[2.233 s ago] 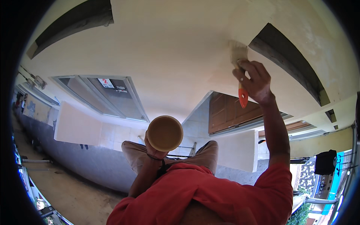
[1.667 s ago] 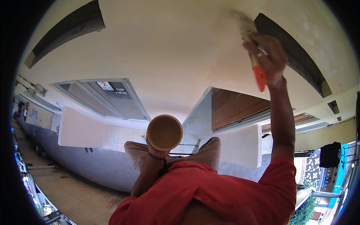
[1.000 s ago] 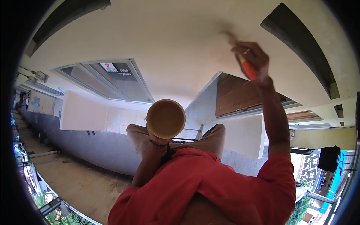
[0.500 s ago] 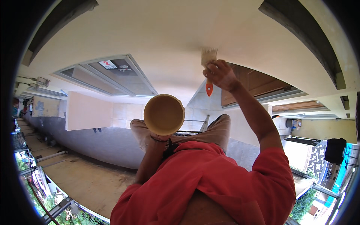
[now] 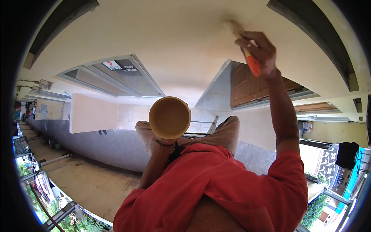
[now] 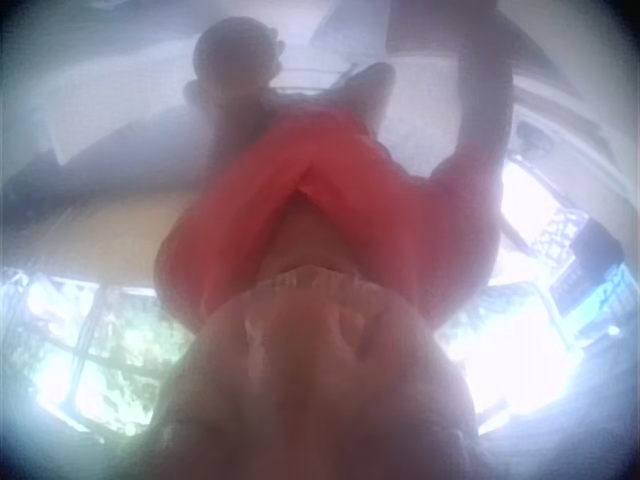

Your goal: The person paints a ceiling using a paintbrush and a small container of paint. They repeatedly dip the brush into the container and apply paint to the ceiling surface in long strokes, working around rectangular recessed areas.

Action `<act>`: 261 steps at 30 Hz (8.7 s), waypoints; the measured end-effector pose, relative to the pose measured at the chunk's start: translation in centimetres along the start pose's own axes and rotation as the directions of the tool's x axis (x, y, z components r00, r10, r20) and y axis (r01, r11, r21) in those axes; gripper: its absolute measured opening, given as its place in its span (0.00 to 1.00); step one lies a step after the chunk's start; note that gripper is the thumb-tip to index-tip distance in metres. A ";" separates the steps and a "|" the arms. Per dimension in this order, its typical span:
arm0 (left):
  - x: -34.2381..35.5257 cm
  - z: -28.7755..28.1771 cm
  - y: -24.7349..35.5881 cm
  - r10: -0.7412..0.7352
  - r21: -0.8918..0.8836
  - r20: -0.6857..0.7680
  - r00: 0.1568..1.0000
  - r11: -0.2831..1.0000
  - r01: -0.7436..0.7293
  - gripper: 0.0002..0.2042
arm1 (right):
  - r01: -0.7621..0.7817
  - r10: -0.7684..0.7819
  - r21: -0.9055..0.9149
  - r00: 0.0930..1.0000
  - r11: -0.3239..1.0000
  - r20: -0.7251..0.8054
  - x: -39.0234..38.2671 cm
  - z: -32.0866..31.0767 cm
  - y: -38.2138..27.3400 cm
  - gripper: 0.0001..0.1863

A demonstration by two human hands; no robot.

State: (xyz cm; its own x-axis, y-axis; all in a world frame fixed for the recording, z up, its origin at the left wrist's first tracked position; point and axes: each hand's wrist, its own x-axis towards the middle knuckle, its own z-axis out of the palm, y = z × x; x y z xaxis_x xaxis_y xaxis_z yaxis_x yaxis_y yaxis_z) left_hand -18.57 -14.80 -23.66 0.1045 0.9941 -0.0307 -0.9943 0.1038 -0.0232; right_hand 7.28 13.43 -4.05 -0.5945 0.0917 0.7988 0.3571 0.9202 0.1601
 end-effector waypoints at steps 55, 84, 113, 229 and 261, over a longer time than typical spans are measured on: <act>1.8 0.3 0.1 -0.248 -0.087 0.038 0.968 0.964 0.251 0.23 | -0.034 0.656 0.657 0.040 -0.753 0.754 -24.5 2.3 -18.2 0.13; 0.9 0.2 0.1 -0.220 -0.106 0.058 0.974 0.969 0.225 0.23 | 0.064 0.683 0.682 0.143 -0.728 0.716 -26.0 -3.7 -1.8 0.18; 1.2 1.2 -0.5 -0.296 -0.057 0.033 0.955 0.953 0.297 0.25 | -0.138 0.940 0.966 -0.295 -0.217 0.170 -19.1 -8.6 -1.9 0.19; -0.4 -1.7 1.7 -0.118 -0.065 0.212 0.970 0.989 0.135 0.31 | -0.276 0.196 0.197 0.917 0.941 0.347 -9.0 2.6 -4.5 0.14; -0.9 -1.1 1.5 -0.151 -0.069 0.168 0.974 0.984 0.165 0.30 | -0.191 0.218 0.343 0.975 0.920 -0.041 -4.7 2.7 -4.4 0.12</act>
State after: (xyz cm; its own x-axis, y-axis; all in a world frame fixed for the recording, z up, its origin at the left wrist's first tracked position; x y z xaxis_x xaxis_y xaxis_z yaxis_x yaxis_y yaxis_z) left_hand -20.14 -15.53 -24.79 0.2490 0.9581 0.1413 -0.9598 0.2636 -0.0964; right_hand 6.56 9.96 -10.05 -0.4725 0.2741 0.8376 0.1948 0.9594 -0.2040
